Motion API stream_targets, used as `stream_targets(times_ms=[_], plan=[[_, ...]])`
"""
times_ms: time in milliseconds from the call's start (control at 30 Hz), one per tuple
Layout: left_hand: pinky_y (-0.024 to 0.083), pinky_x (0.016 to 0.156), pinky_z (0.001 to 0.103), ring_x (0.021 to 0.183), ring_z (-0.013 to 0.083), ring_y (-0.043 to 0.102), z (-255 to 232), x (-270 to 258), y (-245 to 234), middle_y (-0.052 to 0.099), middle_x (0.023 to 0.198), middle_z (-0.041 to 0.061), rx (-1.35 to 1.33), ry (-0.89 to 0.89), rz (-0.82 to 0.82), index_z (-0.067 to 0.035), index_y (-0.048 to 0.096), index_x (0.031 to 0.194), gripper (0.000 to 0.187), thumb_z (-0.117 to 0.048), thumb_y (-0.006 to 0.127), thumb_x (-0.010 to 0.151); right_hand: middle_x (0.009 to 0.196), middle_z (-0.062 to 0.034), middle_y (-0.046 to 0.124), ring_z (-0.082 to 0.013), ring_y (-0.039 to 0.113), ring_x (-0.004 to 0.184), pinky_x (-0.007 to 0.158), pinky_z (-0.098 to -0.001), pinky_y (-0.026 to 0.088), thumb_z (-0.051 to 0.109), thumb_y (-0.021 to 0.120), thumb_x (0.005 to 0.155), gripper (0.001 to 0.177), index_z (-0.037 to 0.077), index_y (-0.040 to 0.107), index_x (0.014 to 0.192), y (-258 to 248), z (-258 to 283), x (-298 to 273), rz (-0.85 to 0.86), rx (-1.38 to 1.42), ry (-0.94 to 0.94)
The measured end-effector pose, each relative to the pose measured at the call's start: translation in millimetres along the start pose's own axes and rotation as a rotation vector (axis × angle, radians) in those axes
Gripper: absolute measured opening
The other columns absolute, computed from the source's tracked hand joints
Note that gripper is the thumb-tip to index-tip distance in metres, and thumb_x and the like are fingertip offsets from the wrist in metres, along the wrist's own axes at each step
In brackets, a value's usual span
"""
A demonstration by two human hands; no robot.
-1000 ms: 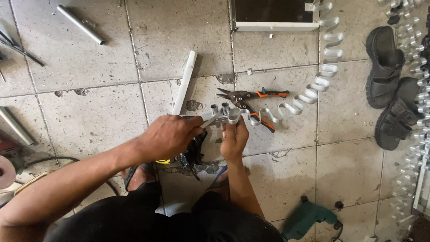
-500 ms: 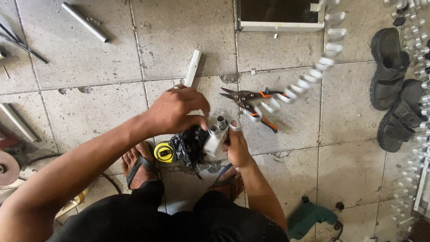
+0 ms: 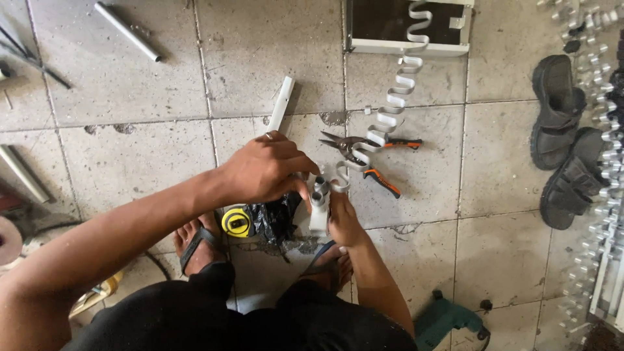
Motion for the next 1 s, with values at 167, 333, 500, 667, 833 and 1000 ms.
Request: stream_targets(times_ms=[167,333,500,667,833,1000], plan=[[0.053,0.064,0.038,0.058,0.0240,0.064,-3,-5,0,0.061,0.062,0.004,0.035,-0.064,0.018,-0.012,0.065,0.079,0.035,-0.044,0.057,0.090,0.040,-0.0057,0.036,-0.0155,0.034,0.033,0.037,-0.0311,0.039,0.046,0.019,0.104,0.066,0.011,0.039,0.052,-14,8,25,-0.060,1.022,0.716],[0.053,0.054,0.038,0.048,0.0250,0.063,-7,5,-8,0.060,0.056,0.006,-0.002,-0.168,0.027,-0.011,0.066,0.080,0.028,-0.035,0.060,0.091,0.058,-0.0145,0.053,-0.0162,0.048,0.042,0.040,-0.0299,0.049,0.032,0.046,0.099,0.032,0.005,0.048,0.081,-53,51,38,-0.435,0.910,0.782],[0.052,0.049,0.034,0.042,0.0209,0.063,-10,9,-2,0.060,0.053,0.004,-0.034,-0.227,0.052,-0.011,0.067,0.080,0.021,-0.029,0.062,0.091,0.096,-0.0209,0.060,-0.0208,0.061,0.083,0.076,-0.0381,0.058,0.063,0.017,0.094,0.083,-0.004,0.033,0.141,-32,42,-2,-0.360,1.173,0.589],[0.054,0.050,0.034,0.045,0.0228,0.065,-19,9,-2,0.064,0.056,0.006,-0.009,-0.250,0.111,-0.009,0.069,0.080,0.016,-0.020,0.063,0.090,0.088,-0.0206,0.055,-0.0272,0.059,0.072,0.061,-0.0518,0.059,0.020,0.065,0.082,0.061,-0.005,0.039,0.131,-10,41,26,-0.206,1.767,0.599],[0.054,0.056,0.044,0.052,0.0305,0.067,-26,7,-9,0.065,0.061,0.008,0.071,-0.221,0.119,-0.009,0.067,0.084,0.011,-0.018,0.063,0.087,0.078,-0.0192,0.059,-0.0264,0.059,0.055,0.048,-0.0552,0.057,-0.004,0.061,0.077,0.051,-0.011,0.046,0.126,32,12,5,-0.196,1.885,0.705],[0.057,0.058,0.037,0.051,0.0255,0.069,-32,13,-11,0.069,0.064,0.008,0.026,-0.307,0.203,-0.009,0.069,0.085,0.012,-0.014,0.060,0.090,0.095,-0.0185,0.062,-0.0202,0.062,0.060,0.047,-0.0390,0.060,0.000,0.062,0.083,0.041,-0.001,0.049,0.122,10,18,14,-0.229,1.910,0.470]])
Point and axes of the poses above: each hand's wrist, its own x-axis towards the middle knuckle, its own y-axis out of the palm, z = x × y, the point moved 3 cm from there along x, towards the middle knuckle
